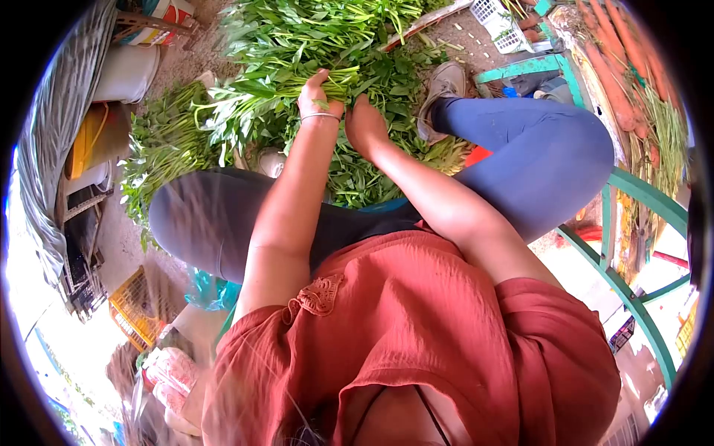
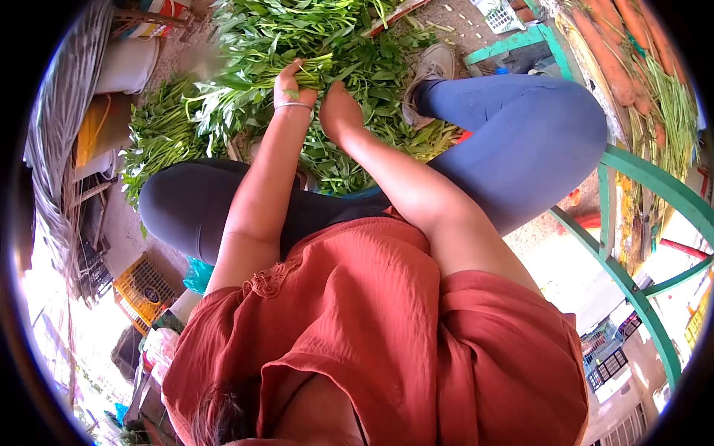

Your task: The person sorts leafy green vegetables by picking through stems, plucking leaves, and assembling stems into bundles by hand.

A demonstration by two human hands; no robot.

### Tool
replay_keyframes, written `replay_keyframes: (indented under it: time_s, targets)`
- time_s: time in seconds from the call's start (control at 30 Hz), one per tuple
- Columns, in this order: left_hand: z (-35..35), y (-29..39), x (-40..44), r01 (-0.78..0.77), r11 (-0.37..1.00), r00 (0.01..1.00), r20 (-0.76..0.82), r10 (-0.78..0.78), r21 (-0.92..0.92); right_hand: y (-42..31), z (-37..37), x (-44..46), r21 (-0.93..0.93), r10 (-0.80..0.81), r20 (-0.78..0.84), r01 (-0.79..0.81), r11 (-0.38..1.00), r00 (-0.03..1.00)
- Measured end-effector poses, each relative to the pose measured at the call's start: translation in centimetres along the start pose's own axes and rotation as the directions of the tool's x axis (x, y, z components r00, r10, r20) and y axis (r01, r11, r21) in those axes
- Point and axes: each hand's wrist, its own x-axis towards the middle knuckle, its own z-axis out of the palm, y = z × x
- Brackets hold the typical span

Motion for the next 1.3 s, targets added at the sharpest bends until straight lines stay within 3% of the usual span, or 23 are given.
replay_keyframes:
  time_s: [0.2,0.27,0.3,0.33,0.37,0.4,0.43,0.47,0.57,0.7,0.77,0.87,0.93,1.0,1.1,1.13,1.27,1.3]
  targets:
    - [0.7,0.0,-1.9,0.048,0.999,0.997,0.068,-0.048,0.004,-0.1,-0.3,0.9,-0.057,0.056,-0.017,-0.057,0.997,0.998]
    - [0.5,-0.3,-2.8,0.055,0.998,0.993,0.105,-0.056,0.012,6.4,3.5,4.3,-0.150,-0.145,0.120,0.162,0.975,0.982]
    - [0.6,-0.5,-3.0,0.044,0.999,0.994,0.099,-0.044,0.006,5.1,2.4,3.7,0.024,0.119,0.130,-0.123,0.992,0.984]
    - [1.0,-0.2,-3.1,0.029,1.000,0.995,0.100,-0.029,0.006,6.9,3.1,3.4,0.174,0.080,0.019,-0.082,0.981,0.997]
    - [1.2,0.0,-3.3,0.044,0.999,0.994,0.099,-0.044,0.009,8.6,3.4,4.0,-0.130,-0.206,0.132,0.223,0.966,0.970]
    - [1.7,0.5,-3.5,0.061,0.998,0.993,0.097,-0.062,0.015,8.4,2.6,3.8,-0.371,-0.421,0.315,0.518,0.770,0.851]
    - [1.6,0.8,-3.9,0.061,0.998,0.981,0.185,-0.061,0.008,7.6,2.8,3.5,0.171,0.032,0.245,-0.075,0.982,0.969]
    - [1.5,1.2,-3.5,0.078,0.997,0.967,0.245,-0.077,0.006,6.9,2.0,3.6,0.164,0.023,0.237,-0.063,0.984,0.971]
    - [1.5,1.2,-2.8,0.055,0.998,0.978,0.204,-0.046,-0.040,6.5,2.1,3.1,0.158,0.241,0.485,-0.355,0.921,0.840]
    - [1.1,2.1,-2.6,0.082,0.989,0.954,0.295,-0.043,-0.121,4.0,0.4,2.3,0.072,0.279,0.554,-0.378,0.923,0.785]
    - [1.3,2.4,-2.9,0.065,0.984,0.958,0.286,-0.015,-0.167,0.8,-1.8,1.0,-0.328,0.429,0.467,-0.298,0.896,0.773]
    - [0.6,2.8,-2.3,0.084,0.989,0.960,0.275,-0.048,-0.120,1.5,-3.0,3.4,-0.318,0.321,0.413,-0.195,0.928,0.852]
    - [0.3,2.9,-2.1,0.085,0.992,0.967,0.248,-0.060,-0.089,3.0,-2.5,5.0,0.075,-0.005,0.082,-0.001,0.997,0.997]
    - [0.0,2.7,-2.2,0.050,0.996,0.968,0.247,-0.030,-0.073,1.6,-3.6,4.8,0.605,-0.010,0.100,-0.053,0.795,0.995]
    - [-0.4,3.1,-3.1,0.109,0.994,0.919,0.378,-0.108,0.019,-0.7,-5.3,4.7,0.771,0.042,0.261,-0.235,0.591,0.964]
    - [-0.5,3.4,-3.4,0.145,0.987,0.887,0.435,-0.158,0.063,-0.9,-5.4,5.1,0.771,0.041,0.261,-0.234,0.593,0.964]
    - [-1.0,3.4,-3.5,0.197,0.965,0.797,0.545,-0.261,0.175,-1.8,-5.2,6.6,0.828,-0.212,0.257,-0.102,0.551,0.943]
    - [-1.0,3.5,-3.7,0.193,0.959,0.778,0.563,-0.277,0.206,-1.5,-5.2,7.0,0.751,-0.157,0.221,-0.065,0.657,0.962]
